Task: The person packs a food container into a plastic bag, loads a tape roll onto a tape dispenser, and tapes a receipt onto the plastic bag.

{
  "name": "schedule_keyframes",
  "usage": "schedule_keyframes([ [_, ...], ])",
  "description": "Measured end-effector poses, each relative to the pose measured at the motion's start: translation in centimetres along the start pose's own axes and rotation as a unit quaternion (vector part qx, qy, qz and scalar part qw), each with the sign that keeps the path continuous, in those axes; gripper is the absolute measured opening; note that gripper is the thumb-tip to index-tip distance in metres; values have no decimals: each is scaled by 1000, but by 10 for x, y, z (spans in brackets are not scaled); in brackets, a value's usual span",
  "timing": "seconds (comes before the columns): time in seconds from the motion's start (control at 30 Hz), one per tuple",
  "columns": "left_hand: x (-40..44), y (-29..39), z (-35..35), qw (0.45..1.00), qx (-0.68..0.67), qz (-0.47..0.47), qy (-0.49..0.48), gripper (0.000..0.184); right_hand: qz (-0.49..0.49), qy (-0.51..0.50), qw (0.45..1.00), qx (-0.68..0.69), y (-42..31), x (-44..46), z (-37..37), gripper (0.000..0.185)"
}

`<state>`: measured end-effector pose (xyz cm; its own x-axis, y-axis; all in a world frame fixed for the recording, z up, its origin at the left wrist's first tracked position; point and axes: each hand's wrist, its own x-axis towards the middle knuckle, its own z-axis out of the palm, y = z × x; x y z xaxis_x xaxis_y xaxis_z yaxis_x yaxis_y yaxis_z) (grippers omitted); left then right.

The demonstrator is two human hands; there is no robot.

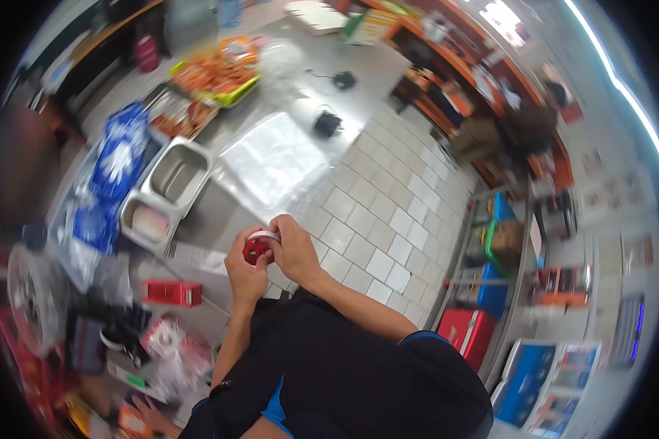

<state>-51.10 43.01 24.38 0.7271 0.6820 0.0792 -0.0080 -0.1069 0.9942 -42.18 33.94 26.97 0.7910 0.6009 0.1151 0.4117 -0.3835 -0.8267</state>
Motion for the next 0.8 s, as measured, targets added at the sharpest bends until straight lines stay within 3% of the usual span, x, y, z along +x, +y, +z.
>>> schedule_keyframes([
  [0.13, 4, 11, 49, 990, -34, -13, -136, 47, -1, 127, 991, -36, 35, -25, -39, 20],
  [0.2, 1, 13, 79, 981, -3, 1, -195, 46, 104, 157, 981, -37, 50, -40, -63, 19],
  [0.27, -7, 11, 112, 973, -12, 20, -229, 46, 92, 216, 966, -109, 75, -53, -83, 19],
  [0.33, -10, 17, 143, 968, 0, 27, -250, 45, 123, 240, 960, -69, 88, -67, -106, 19],
  [0.37, -11, 17, 164, 970, 42, 79, -226, 45, 157, 260, 952, -39, 94, -70, -119, 20],
  [0.4, -12, 14, 184, 967, 82, 131, -203, 45, 159, 270, 949, -36, 101, -73, -128, 20],
  [0.47, 3, 3, 222, 962, 95, 135, -216, 47, 38, 279, 954, -99, 114, -73, -149, 20],
  [0.5, 15, 9, 240, 959, 23, 78, -271, 48, 40, 283, 955, -76, 116, -64, -160, 23],
  [0.53, 25, 13, 255, 948, -48, 19, -315, 49, 26, 275, 959, -70, 125, -54, -178, 23],
  [0.6, 40, -14, 286, 935, -66, 20, -347, 57, 140, 241, 960, 29, 145, -38, -211, 26],
  [0.67, 48, -18, 312, 899, -175, -85, -392, 63, 117, 189, 970, 94, 179, -30, -241, 30],
  [0.7, 52, -18, 320, 895, -197, -90, -390, 62, 63, 172, 981, 70, 203, -25, -249, 28],
  [0.77, 54, -15, 335, 885, -255, -124, -370, 55, 256, 36, 932, 254, 195, -11, -283, 24],
  [0.8, 59, -13, 344, 879, -290, -143, -350, 49, 231, 35, 936, 264, 208, -2, -287, 24],
])
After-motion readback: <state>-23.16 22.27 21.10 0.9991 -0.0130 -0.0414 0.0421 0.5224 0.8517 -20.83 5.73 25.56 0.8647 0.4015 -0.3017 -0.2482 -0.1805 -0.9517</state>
